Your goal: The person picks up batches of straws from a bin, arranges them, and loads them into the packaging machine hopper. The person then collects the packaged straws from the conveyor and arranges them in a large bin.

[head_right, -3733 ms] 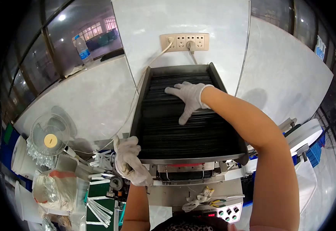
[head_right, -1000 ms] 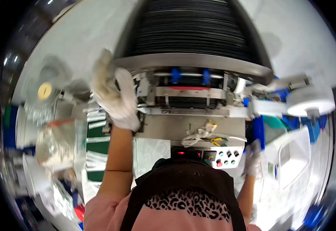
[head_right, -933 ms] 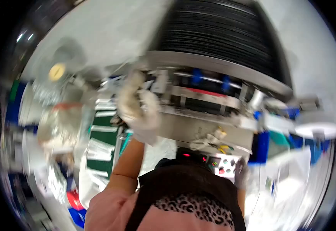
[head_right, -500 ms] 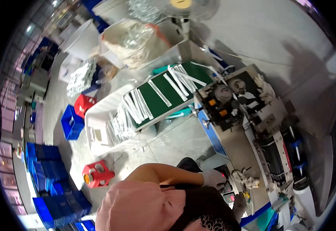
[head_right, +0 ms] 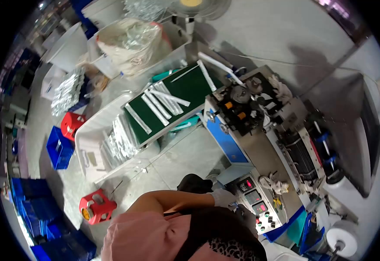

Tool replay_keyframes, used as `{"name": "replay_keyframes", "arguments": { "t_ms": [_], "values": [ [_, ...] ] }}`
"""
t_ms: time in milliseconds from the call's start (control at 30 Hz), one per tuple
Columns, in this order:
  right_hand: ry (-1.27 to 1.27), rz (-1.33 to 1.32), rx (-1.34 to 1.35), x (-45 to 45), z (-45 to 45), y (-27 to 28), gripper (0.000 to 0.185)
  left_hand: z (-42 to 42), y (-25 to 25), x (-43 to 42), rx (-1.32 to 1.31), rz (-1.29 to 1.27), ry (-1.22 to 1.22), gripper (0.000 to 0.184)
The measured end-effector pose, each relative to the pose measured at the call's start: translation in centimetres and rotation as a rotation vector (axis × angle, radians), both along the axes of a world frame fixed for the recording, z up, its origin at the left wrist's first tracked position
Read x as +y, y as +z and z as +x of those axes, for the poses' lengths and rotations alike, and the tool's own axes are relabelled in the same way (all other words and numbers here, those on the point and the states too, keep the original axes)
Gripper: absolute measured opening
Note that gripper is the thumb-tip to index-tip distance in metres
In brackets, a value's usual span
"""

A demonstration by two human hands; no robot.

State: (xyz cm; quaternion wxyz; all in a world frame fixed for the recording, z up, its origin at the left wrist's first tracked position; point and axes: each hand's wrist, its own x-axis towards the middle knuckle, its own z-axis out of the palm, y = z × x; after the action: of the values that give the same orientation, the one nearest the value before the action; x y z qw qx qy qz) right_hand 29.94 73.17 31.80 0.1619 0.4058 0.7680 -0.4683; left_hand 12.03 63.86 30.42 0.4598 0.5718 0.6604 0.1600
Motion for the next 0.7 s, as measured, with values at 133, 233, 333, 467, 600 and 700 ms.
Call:
{"name": "replay_keyframes", "arguments": {
  "t_ms": [133,233,333,467,600,700],
  "values": [
    [0.060,0.287,0.014,-3.0,2.2,-0.5,0.032,2.9,-4.4,-4.3,0.093,0.107,-0.128,0.029],
    [-0.176,0.265,0.339,-7.5,5.7,-3.1,0.040,3.8,-4.9,-8.6,-0.007,-0.012,-0.321,0.026],
    [-0.273,0.161,0.059,-12.9,8.7,-3.5,0.038,3.7,-5.2,-14.0,-0.114,-0.173,-0.227,0.019],
    [-0.303,0.056,-0.300,-22.1,12.9,-5.0,0.042,3.0,-0.7,-16.9,-0.183,-0.199,-0.301,0.017],
    [-0.486,0.036,-0.264,-32.7,15.1,-8.8,0.040,3.5,-2.7,-18.4,-0.231,0.010,-0.497,0.025],
    [-0.889,-0.045,-0.211,-41.5,14.1,-9.4,0.043,4.8,-3.2,-20.2,-0.126,0.067,-0.674,0.033]
  ]
}}
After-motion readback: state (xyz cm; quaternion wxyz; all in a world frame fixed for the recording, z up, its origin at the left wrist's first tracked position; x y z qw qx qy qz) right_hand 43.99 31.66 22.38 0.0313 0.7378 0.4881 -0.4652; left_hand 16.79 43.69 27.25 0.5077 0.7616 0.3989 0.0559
